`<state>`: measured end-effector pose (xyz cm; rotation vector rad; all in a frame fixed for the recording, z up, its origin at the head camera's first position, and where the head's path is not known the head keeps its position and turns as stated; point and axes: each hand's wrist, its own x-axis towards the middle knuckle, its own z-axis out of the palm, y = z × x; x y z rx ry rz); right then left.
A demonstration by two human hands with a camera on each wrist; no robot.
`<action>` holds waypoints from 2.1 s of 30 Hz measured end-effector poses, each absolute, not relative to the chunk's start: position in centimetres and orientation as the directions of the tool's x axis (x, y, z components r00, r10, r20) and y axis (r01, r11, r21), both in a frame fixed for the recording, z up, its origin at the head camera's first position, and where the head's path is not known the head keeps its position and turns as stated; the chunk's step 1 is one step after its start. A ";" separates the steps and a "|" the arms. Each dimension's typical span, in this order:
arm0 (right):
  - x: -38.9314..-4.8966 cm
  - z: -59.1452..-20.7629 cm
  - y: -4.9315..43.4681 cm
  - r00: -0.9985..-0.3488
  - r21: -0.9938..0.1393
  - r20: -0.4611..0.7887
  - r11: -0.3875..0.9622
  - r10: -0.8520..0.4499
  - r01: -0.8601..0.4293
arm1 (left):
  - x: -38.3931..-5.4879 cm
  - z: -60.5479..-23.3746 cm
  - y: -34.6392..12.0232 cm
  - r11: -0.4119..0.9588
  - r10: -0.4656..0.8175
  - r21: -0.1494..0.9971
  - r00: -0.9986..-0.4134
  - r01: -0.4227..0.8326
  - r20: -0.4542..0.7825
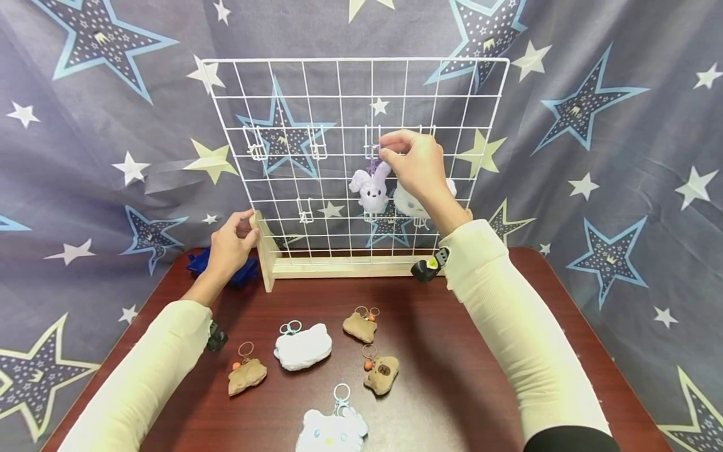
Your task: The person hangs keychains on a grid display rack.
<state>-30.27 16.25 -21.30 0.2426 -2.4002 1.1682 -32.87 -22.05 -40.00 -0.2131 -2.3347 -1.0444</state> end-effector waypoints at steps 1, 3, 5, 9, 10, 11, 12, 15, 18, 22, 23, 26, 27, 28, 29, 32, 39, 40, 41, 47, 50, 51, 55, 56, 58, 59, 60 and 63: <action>-30.2 -21.4 16.3 -0.878 -0.699 0.477 0.623 0.039 -0.351 | -32.9 -40.0 -22.0 0.683 -0.081 0.635 -0.826 0.362 0.557; -30.1 -21.5 16.5 -0.879 -0.710 0.476 0.605 0.034 -0.361 | -32.8 -40.1 -22.0 0.682 -0.079 0.634 -0.826 0.364 0.559; -29.9 -21.6 16.6 -0.881 -0.718 0.472 0.591 0.025 -0.368 | -32.8 -40.0 -22.0 0.684 -0.079 0.633 -0.825 0.364 0.559; -29.5 -21.9 16.9 -0.876 -0.701 0.482 0.597 -0.008 -0.391 | -32.7 -39.9 -21.9 0.684 -0.086 0.635 -0.824 0.360 0.560; -29.4 -22.0 17.0 -0.875 -0.694 0.485 0.601 -0.017 -0.397 | -32.7 -39.9 -21.8 0.685 -0.088 0.636 -0.826 0.355 0.557; -29.3 -22.1 17.1 -0.873 -0.687 0.488 0.604 -0.027 -0.403 | -32.8 -39.9 -21.8 0.686 -0.090 0.637 -0.827 0.352 0.555; -29.2 -22.2 17.1 -0.871 -0.681 0.489 0.607 -0.037 -0.408 | -32.8 -39.9 -21.8 0.684 -0.091 0.639 -0.828 0.352 0.553; -28.8 -22.5 17.3 -0.873 -0.673 0.482 0.610 -0.067 -0.419 | -32.8 -39.8 -21.7 0.686 -0.090 0.641 -0.834 0.345 0.545; -28.5 -23.1 17.3 -0.876 -0.668 0.473 0.609 -0.095 -0.428 | -32.9 -39.8 -21.8 0.685 -0.088 0.643 -0.837 0.343 0.540; -27.9 -23.9 17.2 -0.875 -0.665 0.466 0.602 -0.130 -0.443 | -33.0 -39.8 -21.9 0.688 -0.089 0.643 -0.840 0.338 0.536; -27.8 -24.2 17.2 -0.876 -0.667 0.462 0.597 -0.139 -0.447 | -33.0 -39.8 -21.9 0.688 -0.089 0.643 -0.839 0.337 0.536; -27.5 -25.0 17.1 -0.878 -0.673 0.446 0.582 -0.174 -0.457 | -32.9 -39.8 -21.9 0.687 -0.092 0.644 -0.839 0.336 0.536; -27.4 -25.2 17.1 -0.878 -0.675 0.440 0.577 -0.188 -0.461 | -32.9 -39.9 -21.9 0.686 -0.094 0.645 -0.839 0.336 0.536; -27.3 -25.5 17.1 -0.878 -0.671 0.435 0.578 -0.201 -0.465 | -32.9 -39.9 -21.9 0.685 -0.095 0.647 -0.839 0.336 0.536; -27.2 -25.7 17.1 -0.875 -0.660 0.434 0.584 -0.216 -0.472 | -32.9 -39.9 -21.9 0.683 -0.095 0.648 -0.839 0.336 0.535; -26.9 -26.5 17.4 -0.862 -0.632 0.435 0.594 -0.260 -0.498 | -32.8 -39.9 -21.9 0.683 -0.098 0.649 -0.839 0.334 0.536; -26.0 -28.7 18.5 -0.852 -0.586 0.409 0.622 -0.326 -0.519 | -33.0 -39.8 -21.8 0.684 -0.095 0.644 -0.834 0.342 0.544; -25.9 -29.1 18.7 -0.854 -0.586 0.399 0.623 -0.334 -0.518 | -33.0 -39.8 -21.8 0.683 -0.094 0.644 -0.834 0.343 0.544; -25.9 -29.6 18.9 -0.855 -0.586 0.390 0.623 -0.343 -0.518 | -33.0 -39.8 -21.8 0.683 -0.093 0.644 -0.833 0.345 0.545; -25.7 -32.4 19.9 -0.859 -0.617 0.335 0.599 -0.387 -0.510 | -33.1 -39.8 -21.8 0.681 -0.091 0.645 -0.833 0.348 0.545; -25.4 -33.7 20.1 -0.858 -0.620 0.307 0.596 -0.413 -0.509 | -33.2 -39.8 -21.8 0.682 -0.093 0.645 -0.835 0.344 0.543; -25.3 -34.1 20.1 -0.857 -0.617 0.298 0.600 -0.421 -0.509 | -33.2 -39.8 -21.8 0.682 -0.093 0.645 -0.834 0.344 0.544; -25.1 -35.5 20.2 -0.851 -0.616 0.269 0.598 -0.452 -0.513 | -33.2 -39.8 -21.8 0.684 -0.095 0.643 -0.831 0.346 0.548; -25.1 -35.9 20.2 -0.849 -0.620 0.263 0.594 -0.458 -0.512 | -33.2 -39.7 -21.8 0.683 -0.094 0.642 -0.830 0.349 0.551; -25.0 -36.5 20.3 -0.846 -0.628 0.255 0.585 -0.469 -0.514 | -33.2 -39.7 -21.8 0.680 -0.091 0.641 -0.827 0.355 0.555; -25.0 -36.9 20.3 -0.842 -0.631 0.252 0.578 -0.477 -0.517 | -33.2 -39.7 -21.9 0.680 -0.090 0.641 -0.827 0.356 0.555; -25.0 -37.2 20.3 -0.839 -0.636 0.249 0.572 -0.483 -0.518 | -33.2 -39.7 -21.9 0.681 -0.090 0.641 -0.827 0.355 0.555; -24.9 -38.2 20.2 -0.828 -0.642 0.241 0.557 -0.506 -0.527 | -33.1 -39.7 -21.9 0.682 -0.088 0.638 -0.827 0.356 0.555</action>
